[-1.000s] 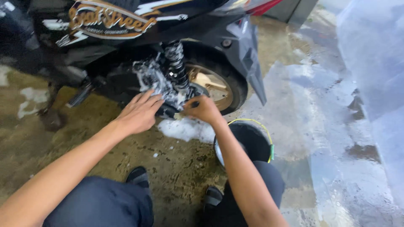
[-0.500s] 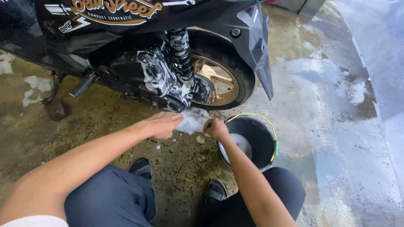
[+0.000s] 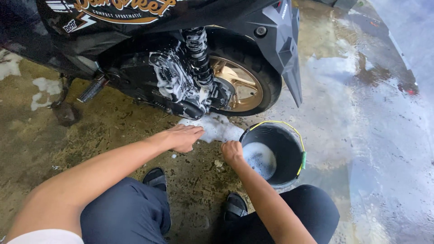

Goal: The person scrubs the front wheel and suspension area of a black motorcycle using a brush and soapy water from a bucket. They repeatedly dip the brush into the bucket and scrub the wheel and surrounding parts.

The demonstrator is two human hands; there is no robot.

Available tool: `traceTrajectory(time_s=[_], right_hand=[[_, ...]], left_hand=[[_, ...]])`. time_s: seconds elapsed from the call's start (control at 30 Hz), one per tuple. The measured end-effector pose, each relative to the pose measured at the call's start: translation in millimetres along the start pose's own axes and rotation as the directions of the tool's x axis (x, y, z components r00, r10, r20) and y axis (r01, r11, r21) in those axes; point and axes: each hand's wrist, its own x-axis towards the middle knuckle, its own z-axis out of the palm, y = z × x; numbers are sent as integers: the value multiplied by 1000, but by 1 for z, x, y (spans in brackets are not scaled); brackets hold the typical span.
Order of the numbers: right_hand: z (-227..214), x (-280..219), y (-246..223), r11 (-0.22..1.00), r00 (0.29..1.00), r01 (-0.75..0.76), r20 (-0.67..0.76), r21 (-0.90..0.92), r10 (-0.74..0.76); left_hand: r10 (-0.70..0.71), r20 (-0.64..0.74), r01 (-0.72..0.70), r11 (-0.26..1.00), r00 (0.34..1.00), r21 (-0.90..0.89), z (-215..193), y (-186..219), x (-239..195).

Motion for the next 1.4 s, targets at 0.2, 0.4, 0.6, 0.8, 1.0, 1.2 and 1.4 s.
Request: traceTrajectory(time_s=[0.2,0.4,0.6,0.8,1.0,1.2,1.4], right_hand=[[-48,-20,-3,978,971,30,240,-207,21],[-62,-33,-3,985,978,-26,201,-172,61],[-61,-35,-2,990,983,-18,179,-143,44],[-98,-39,-7,999,998,-19,65,-30,21],[-193,-44,-6,990,970,-57,-227,132,86],[-290,-75,3,944,781,60,-604,323,157],[-366,-110,20,861,653,248,-733,445,191]], left_hand=[[-55,42,56,998,998,-27,-18,5,-10],[-46,34,46,999,998,-14,-19,4,-14],[-46,17,46,998,999,-39,-16,2,-11],[-65,-14,65,998,998,-13,-18,0,-7],[-143,-75,140,989,987,-48,-54,-1,-17],[-101,-495,90,995,863,-47,-96,-5,-55],[-235,-583,294,956,778,8,-117,3,-86]])
